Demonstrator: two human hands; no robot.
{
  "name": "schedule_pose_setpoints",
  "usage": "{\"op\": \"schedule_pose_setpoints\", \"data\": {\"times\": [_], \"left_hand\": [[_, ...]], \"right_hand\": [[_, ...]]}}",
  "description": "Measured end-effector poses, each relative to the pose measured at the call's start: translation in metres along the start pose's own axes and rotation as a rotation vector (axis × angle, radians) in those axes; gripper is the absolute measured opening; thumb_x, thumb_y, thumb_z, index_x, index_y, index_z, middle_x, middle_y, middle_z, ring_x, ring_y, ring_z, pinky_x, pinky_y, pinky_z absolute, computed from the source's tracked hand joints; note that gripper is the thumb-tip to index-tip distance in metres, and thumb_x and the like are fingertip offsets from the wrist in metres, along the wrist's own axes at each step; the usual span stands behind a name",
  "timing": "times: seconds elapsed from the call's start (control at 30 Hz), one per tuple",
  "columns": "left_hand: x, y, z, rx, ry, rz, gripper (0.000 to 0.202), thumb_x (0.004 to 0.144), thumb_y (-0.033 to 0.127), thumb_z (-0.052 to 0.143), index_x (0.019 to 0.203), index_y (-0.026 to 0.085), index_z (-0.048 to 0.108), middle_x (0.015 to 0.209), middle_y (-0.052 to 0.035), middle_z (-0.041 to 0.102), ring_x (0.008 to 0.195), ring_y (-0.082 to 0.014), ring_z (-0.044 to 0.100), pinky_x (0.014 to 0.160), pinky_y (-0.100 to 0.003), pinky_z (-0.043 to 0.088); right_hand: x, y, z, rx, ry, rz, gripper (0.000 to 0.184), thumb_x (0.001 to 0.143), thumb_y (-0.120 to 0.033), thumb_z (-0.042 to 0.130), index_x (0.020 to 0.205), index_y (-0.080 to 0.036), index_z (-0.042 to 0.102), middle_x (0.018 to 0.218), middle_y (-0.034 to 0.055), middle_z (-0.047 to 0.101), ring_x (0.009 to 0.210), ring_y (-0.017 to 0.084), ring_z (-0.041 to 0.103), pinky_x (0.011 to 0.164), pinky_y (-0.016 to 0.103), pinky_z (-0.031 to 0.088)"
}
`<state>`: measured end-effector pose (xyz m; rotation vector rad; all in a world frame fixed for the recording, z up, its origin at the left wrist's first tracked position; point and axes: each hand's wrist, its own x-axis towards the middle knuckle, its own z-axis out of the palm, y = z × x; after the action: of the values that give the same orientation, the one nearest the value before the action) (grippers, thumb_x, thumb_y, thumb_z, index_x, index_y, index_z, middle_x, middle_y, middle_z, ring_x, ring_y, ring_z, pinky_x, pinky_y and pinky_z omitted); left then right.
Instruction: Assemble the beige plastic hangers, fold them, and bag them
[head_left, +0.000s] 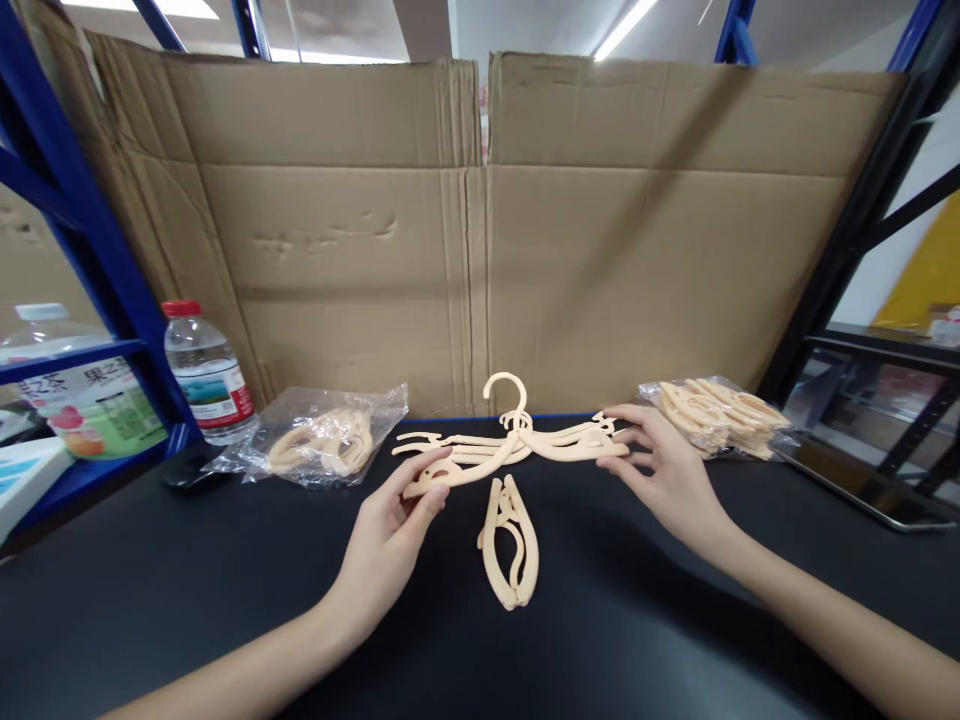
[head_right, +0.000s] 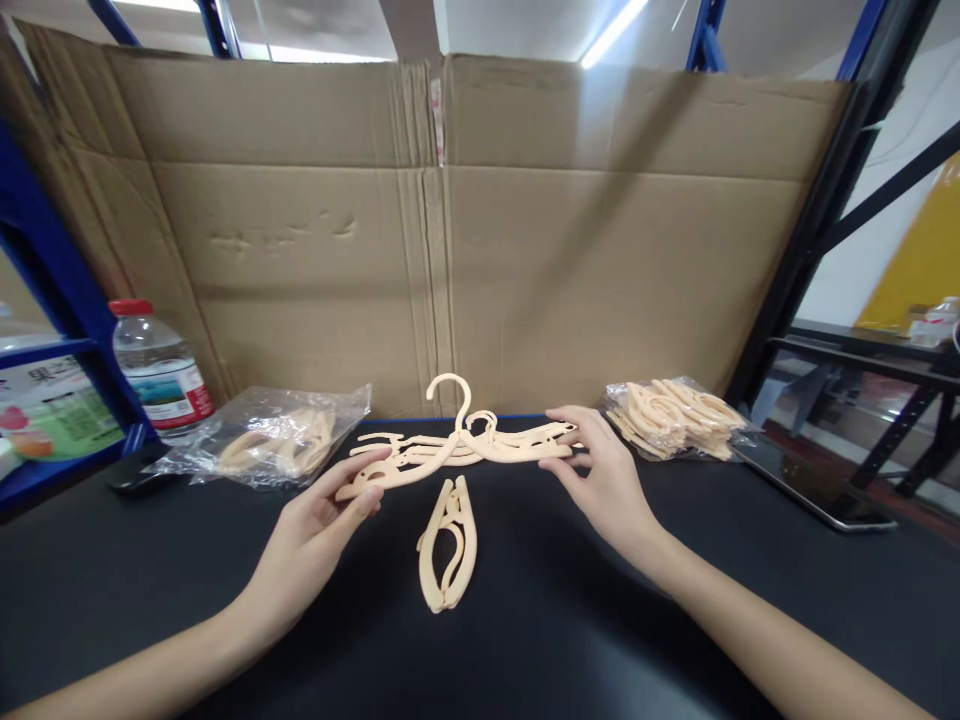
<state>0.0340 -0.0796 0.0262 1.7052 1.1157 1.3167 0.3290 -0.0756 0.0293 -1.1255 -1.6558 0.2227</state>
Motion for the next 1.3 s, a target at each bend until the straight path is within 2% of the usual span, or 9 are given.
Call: {"op": "schedule_pose_setpoints", "data": {"times": [0.17, 0.43, 0.6, 0.7, 0.83, 1.0, 1.07, 1.17, 1.3], "left_hand": [[0.001, 0.006, 0.000, -0.024, 0.005, 0.007, 0.043, 0.082, 0.039, 0.060, 0.120, 0.020, 0.056, 0.094, -0.0030, 0.064, 0.078, -0.0156, 0.057, 0.074, -0.027, 0.048], [0.000, 0.018, 0.000, -0.136, 0.132, 0.032, 0.051, 0.080, 0.035, 0.064, 0.125, 0.019, 0.047, 0.084, -0.0011, 0.065, 0.078, -0.0177, 0.064, 0.083, -0.034, 0.052], [-0.001, 0.022, 0.000, -0.161, 0.173, 0.056, 0.057, 0.080, 0.033, 0.065, 0.130, 0.020, 0.041, 0.085, -0.0014, 0.066, 0.075, -0.0169, 0.065, 0.078, -0.032, 0.055], [-0.003, 0.025, 0.001, -0.193, 0.149, 0.059, 0.055, 0.082, 0.030, 0.063, 0.131, 0.022, 0.040, 0.086, -0.0003, 0.065, 0.075, -0.0153, 0.066, 0.075, -0.029, 0.055], [-0.005, 0.028, 0.001, -0.258, 0.112, 0.053, 0.056, 0.081, 0.028, 0.065, 0.131, 0.022, 0.039, 0.085, 0.0000, 0.064, 0.078, -0.0157, 0.065, 0.070, -0.027, 0.057], [-0.008, 0.031, 0.004, -0.330, 0.082, 0.030, 0.058, 0.077, 0.028, 0.067, 0.128, 0.022, 0.040, 0.090, -0.0018, 0.064, 0.081, -0.0166, 0.063, 0.064, -0.025, 0.056], [-0.011, 0.031, 0.007, -0.342, 0.015, -0.001, 0.053, 0.078, 0.029, 0.067, 0.125, 0.021, 0.043, 0.089, -0.0016, 0.063, 0.077, -0.0156, 0.062, 0.062, -0.025, 0.056], [-0.018, 0.031, 0.013, -0.328, -0.081, -0.030, 0.043, 0.079, 0.028, 0.066, 0.117, 0.019, 0.049, 0.080, 0.0003, 0.060, 0.070, -0.0134, 0.060, 0.061, -0.024, 0.053], [-0.025, 0.030, 0.019, -0.292, -0.137, -0.086, 0.037, 0.077, 0.029, 0.067, 0.110, 0.017, 0.055, 0.078, -0.0015, 0.060, 0.068, -0.0139, 0.060, 0.063, -0.026, 0.052]], "right_hand": [[0.004, 0.005, 0.000, 0.197, -0.073, 0.076, 0.024, 0.076, -0.029, 0.068, 0.099, -0.021, 0.064, 0.106, 0.0077, 0.065, 0.100, 0.024, 0.062, 0.085, 0.038, 0.055], [0.007, 0.002, -0.004, 0.379, -0.152, 0.135, 0.028, 0.077, -0.030, 0.068, 0.103, -0.021, 0.065, 0.104, 0.0065, 0.067, 0.100, 0.021, 0.062, 0.091, 0.038, 0.050], [0.005, -0.002, -0.001, 0.535, -0.093, 0.220, 0.038, 0.074, -0.031, 0.072, 0.109, -0.021, 0.059, 0.095, 0.0057, 0.068, 0.087, 0.018, 0.063, 0.081, 0.035, 0.053], [0.004, -0.004, 0.001, 0.686, -0.015, 0.318, 0.040, 0.070, -0.029, 0.076, 0.104, -0.022, 0.057, 0.089, 0.0029, 0.068, 0.077, 0.015, 0.063, 0.076, 0.032, 0.053], [0.005, -0.004, 0.002, 0.859, 0.030, 0.373, 0.032, 0.069, -0.029, 0.076, 0.093, -0.024, 0.056, 0.091, 0.0012, 0.068, 0.084, 0.014, 0.063, 0.080, 0.031, 0.052], [0.000, -0.011, 0.008, 0.843, -0.009, 0.351, 0.022, 0.074, -0.033, 0.073, 0.083, -0.022, 0.056, 0.084, 0.0020, 0.066, 0.081, 0.016, 0.063, 0.080, 0.035, 0.052], [-0.006, -0.018, 0.012, 0.831, -0.046, 0.358, 0.022, 0.074, -0.032, 0.073, 0.078, -0.021, 0.054, 0.081, 0.0019, 0.067, 0.075, 0.016, 0.063, 0.075, 0.034, 0.053], [-0.018, -0.030, 0.020, 0.787, -0.176, 0.368, 0.021, 0.074, -0.030, 0.073, 0.075, -0.019, 0.055, 0.073, 0.0017, 0.067, 0.067, 0.014, 0.062, 0.068, 0.029, 0.051], [-0.029, -0.041, 0.027, 0.762, -0.422, 0.359, 0.018, 0.077, -0.031, 0.071, 0.086, -0.018, 0.061, 0.079, 0.0031, 0.070, 0.071, 0.014, 0.064, 0.069, 0.028, 0.052]]}}
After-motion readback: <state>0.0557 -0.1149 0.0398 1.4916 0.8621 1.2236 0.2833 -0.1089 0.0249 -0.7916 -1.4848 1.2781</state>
